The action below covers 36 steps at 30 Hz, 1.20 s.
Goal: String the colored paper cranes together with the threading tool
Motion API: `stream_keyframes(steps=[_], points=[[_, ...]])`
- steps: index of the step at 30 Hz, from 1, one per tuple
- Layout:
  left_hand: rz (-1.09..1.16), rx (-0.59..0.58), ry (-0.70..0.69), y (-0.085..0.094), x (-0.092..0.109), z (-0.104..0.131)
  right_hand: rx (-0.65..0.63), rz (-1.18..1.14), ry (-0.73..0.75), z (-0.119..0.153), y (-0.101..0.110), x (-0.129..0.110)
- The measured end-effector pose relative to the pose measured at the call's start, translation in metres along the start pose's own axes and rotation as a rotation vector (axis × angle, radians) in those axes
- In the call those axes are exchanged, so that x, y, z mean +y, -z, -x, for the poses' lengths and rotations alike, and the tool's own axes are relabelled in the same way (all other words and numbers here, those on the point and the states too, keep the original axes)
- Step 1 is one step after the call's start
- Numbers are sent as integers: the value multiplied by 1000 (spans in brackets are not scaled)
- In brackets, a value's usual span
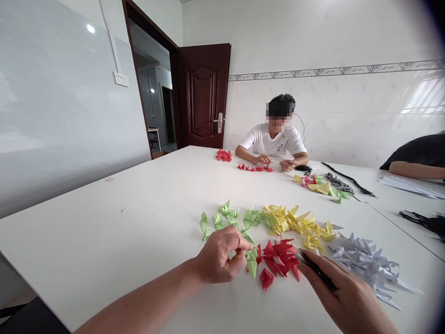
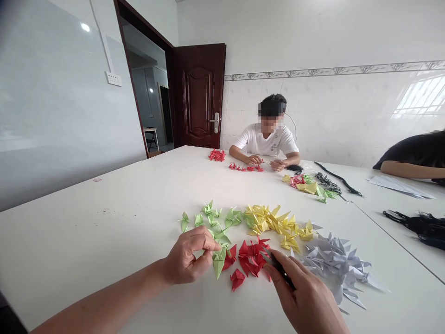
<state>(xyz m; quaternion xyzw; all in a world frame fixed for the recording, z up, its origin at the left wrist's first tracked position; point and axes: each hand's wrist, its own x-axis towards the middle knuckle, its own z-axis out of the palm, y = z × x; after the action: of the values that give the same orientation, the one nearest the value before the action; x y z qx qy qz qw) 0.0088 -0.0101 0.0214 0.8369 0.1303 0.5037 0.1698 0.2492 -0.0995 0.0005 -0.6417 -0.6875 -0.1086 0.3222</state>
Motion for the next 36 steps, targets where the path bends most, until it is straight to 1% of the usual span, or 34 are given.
stream_keyframes(steps=[3,6,9,14,18,20,24,28,32,36], points=[[3,3,-14,0,0,0,-13,0,11,0,1,-2],[4,-6,-10,0,0,0,-9,-12,-28,1,1,-4],[4,-13,-5,0,-1,0,5,-16,-29,2,1,-6],[3,-13,-10,-1,0,1,-5,1,-20,2,0,-3],[8,-11,-20,-1,0,0,-5,10,45,0,0,1],[11,-9,-31,-1,0,0,-5,6,55,-1,1,1],[12,-6,-44,-1,0,0,-10,-7,-24,0,2,-5],[18,-13,-52,-1,0,0,-18,-18,-31,1,2,-7],[18,-12,-50,-1,0,0,13,-17,-46,-1,2,-4],[16,-15,-16,0,0,-1,49,18,-162,-4,4,-1]])
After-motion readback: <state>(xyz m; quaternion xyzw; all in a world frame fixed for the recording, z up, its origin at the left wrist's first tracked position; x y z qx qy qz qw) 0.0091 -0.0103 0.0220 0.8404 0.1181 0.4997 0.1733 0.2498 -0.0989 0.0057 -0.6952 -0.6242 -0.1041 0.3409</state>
